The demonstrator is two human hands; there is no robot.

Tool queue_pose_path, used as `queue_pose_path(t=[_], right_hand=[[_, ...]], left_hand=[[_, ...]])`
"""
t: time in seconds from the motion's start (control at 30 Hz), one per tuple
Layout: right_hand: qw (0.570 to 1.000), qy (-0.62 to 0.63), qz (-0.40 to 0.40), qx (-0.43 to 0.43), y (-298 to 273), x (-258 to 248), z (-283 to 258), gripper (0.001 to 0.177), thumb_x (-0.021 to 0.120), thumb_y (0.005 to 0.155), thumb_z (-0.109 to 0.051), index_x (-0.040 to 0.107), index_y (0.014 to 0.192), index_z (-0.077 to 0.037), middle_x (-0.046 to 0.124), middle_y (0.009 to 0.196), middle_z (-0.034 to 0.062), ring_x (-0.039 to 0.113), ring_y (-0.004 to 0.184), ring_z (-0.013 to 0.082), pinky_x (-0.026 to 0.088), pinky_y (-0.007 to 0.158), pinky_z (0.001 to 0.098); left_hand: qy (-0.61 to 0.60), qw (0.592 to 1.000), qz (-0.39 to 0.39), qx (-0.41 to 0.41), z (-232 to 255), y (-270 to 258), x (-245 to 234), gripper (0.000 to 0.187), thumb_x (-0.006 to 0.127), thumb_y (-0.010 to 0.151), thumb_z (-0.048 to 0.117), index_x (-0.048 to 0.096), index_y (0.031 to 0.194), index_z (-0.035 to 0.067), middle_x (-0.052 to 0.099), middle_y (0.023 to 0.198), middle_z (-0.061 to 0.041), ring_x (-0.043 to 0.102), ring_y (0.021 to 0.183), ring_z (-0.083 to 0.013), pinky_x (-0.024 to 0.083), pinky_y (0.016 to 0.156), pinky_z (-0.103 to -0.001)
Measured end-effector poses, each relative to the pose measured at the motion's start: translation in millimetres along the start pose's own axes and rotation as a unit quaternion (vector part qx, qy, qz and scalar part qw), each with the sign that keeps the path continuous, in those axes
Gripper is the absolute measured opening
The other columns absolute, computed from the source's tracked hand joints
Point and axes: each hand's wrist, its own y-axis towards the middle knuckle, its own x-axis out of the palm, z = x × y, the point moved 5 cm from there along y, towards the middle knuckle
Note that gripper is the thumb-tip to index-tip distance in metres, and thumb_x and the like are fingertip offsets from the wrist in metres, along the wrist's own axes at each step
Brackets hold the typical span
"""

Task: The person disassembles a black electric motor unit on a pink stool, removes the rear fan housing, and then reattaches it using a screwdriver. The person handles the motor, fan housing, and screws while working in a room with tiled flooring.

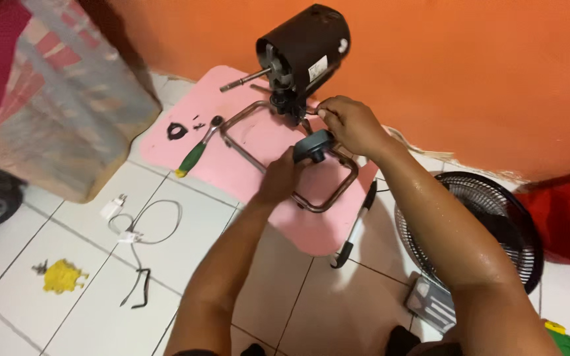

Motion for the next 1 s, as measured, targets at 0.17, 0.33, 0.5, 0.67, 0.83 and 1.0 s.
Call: queue_pose_path(t=[0.17,0.33,0.5,0.67,0.83,1.0], right_hand=[[0.998,0.008,-0.066,-0.010,1.0,19.8,-8.6,0.018,0.060,0.103,-0.016,0.069,0.112,-0.003,0.071,0.096,0.0124,0.068,0.082,0.0220,0.054,0.075,0.0379],[0.973,0.136,-0.131,0.129,-9.6,39.6,4.9,0.024,0.058,0.103,-0.024,0.070,0.114,-0.005,0.067,0.085,0.0056,0.060,0.074,0.0140,0.052,0.068,0.0327],[0.941,0.247,-0.152,0.172,-12.3,51.2,-7.9,0.023,0.054,0.104,-0.024,0.068,0.109,-0.006,0.062,0.081,-0.0015,0.054,0.067,0.0080,0.047,0.060,0.0273],[0.910,0.301,-0.094,0.269,-13.4,70.0,-15.2,0.021,0.051,0.104,-0.024,0.067,0.105,-0.012,0.057,0.073,0.0006,0.049,0.057,0.0102,0.039,0.050,0.0289],[0.898,0.382,-0.053,0.211,3.2,93.0,-31.7,0.017,0.056,0.104,-0.021,0.067,0.107,-0.009,0.059,0.078,-0.0010,0.053,0.062,0.0066,0.042,0.054,0.0236],[0.851,0.445,-0.045,0.274,-11.2,109.6,-23.8,0.018,0.052,0.099,-0.022,0.062,0.104,-0.008,0.067,0.080,0.0036,0.066,0.063,0.0134,0.057,0.053,0.0320]], left_hand=[[-0.052,0.992,0.021,0.116,4.1,-13.8,-19.1,0.038,0.062,0.102,0.030,0.052,0.122,0.000,0.071,0.095,-0.025,0.071,0.092,-0.0437,0.056,0.074,-0.049],[-0.080,0.994,-0.010,-0.069,-14.3,-20.1,-28.6,0.034,0.062,0.101,0.028,0.049,0.118,0.001,0.071,0.080,-0.019,0.070,0.071,-0.0279,0.056,0.064,-0.040],[-0.114,0.984,0.116,0.069,-2.4,-19.0,-77.6,0.046,0.059,0.102,0.027,0.035,0.130,0.000,0.066,0.091,-0.013,0.063,0.069,-0.0183,0.055,0.062,-0.035],[-0.160,0.972,0.174,-0.004,-14.5,-19.4,-76.2,0.040,0.054,0.107,0.027,0.038,0.133,0.001,0.067,0.094,-0.011,0.063,0.072,-0.0201,0.052,0.067,-0.034],[0.140,0.912,0.370,0.113,6.7,-23.8,-79.5,0.024,0.040,0.115,0.028,0.042,0.137,0.017,0.060,0.122,-0.010,0.062,0.108,-0.0207,0.052,0.092,-0.032],[-0.542,0.826,0.117,-0.105,13.2,-23.6,-32.5,0.059,0.029,0.101,0.052,0.030,0.146,0.014,0.056,0.121,-0.004,0.064,0.102,-0.0148,0.055,0.077,-0.032]])
